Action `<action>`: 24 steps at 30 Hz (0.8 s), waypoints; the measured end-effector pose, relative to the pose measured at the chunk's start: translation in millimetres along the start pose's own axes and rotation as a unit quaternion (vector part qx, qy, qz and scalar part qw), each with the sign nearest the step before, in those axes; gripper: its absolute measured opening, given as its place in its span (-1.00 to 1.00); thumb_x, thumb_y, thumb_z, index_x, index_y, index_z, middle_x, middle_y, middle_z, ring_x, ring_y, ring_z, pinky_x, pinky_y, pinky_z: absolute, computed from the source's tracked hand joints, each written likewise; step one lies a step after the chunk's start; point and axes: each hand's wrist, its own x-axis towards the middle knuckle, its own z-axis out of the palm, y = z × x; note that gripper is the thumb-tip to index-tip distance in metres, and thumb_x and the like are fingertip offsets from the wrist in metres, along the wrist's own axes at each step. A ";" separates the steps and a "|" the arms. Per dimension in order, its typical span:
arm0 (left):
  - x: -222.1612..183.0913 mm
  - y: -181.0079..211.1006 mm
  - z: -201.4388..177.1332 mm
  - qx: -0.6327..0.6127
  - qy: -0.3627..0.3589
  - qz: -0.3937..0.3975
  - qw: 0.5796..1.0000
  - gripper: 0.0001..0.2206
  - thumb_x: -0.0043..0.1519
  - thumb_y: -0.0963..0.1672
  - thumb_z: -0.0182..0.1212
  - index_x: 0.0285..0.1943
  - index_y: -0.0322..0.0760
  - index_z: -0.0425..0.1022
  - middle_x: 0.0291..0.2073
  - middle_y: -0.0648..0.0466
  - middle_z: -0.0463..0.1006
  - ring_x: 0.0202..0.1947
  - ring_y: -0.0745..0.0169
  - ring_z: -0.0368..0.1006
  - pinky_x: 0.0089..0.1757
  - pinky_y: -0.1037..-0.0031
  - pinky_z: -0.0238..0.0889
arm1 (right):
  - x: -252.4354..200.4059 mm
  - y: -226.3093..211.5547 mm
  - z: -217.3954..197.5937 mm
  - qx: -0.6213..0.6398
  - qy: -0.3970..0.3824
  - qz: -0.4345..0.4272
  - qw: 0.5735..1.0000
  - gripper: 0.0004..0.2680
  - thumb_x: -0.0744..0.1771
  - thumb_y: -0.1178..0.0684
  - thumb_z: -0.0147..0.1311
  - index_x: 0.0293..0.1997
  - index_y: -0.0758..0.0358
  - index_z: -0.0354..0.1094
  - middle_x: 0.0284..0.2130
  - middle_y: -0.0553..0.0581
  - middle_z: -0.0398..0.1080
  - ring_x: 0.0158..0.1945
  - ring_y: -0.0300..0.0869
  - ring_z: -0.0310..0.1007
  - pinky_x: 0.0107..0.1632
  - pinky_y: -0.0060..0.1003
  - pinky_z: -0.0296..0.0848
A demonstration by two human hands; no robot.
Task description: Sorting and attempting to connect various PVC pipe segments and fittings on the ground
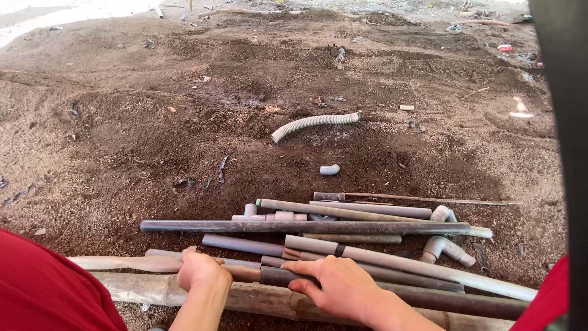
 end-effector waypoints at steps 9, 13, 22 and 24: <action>17.5 11.7 5.4 -0.011 -0.006 0.026 1.000 -0.80 0.41 -0.11 -0.08 -0.20 -0.11 0.49 -0.39 0.14 0.51 -0.56 0.33 0.38 -0.40 0.53 0.24 | 16.9 -9.5 12.5 0.078 0.024 0.005 0.997 -0.68 0.36 -0.27 0.05 0.25 -0.26 0.52 -0.01 -0.10 0.65 -0.14 0.04 0.63 -0.11 -0.11 0.54; 27.0 11.9 2.0 0.040 -0.006 0.035 0.999 -0.74 0.42 -0.14 -0.08 -0.03 -0.26 0.59 -0.35 0.03 0.58 -0.53 0.28 0.40 -0.40 0.54 0.22 | 19.2 -13.8 10.2 0.072 -0.004 -0.009 0.997 -0.69 0.38 -0.30 0.03 0.25 -0.31 0.50 -0.05 -0.03 0.63 -0.15 0.07 0.61 -0.10 -0.08 0.53; 54.6 8.6 4.4 0.038 0.015 0.041 0.998 -0.73 0.32 -0.19 -0.15 0.01 -0.44 0.49 -0.27 -0.12 0.58 -0.44 0.14 0.47 -0.34 0.43 0.35 | 27.1 -20.0 8.5 0.124 -0.067 0.051 0.989 -0.68 0.36 -0.33 0.07 0.24 -0.30 0.53 0.02 -0.13 0.61 -0.01 -0.11 0.60 0.04 -0.21 0.52; 50.3 12.1 4.2 0.043 0.013 0.043 0.998 -0.70 0.35 -0.19 -0.20 0.04 -0.47 0.48 -0.25 -0.14 0.58 -0.40 0.12 0.50 -0.32 0.43 0.36 | 28.9 -20.0 10.8 0.169 -0.095 0.083 0.978 -0.66 0.36 -0.31 0.10 0.26 -0.30 0.53 0.10 -0.19 0.60 0.09 -0.22 0.60 0.14 -0.31 0.50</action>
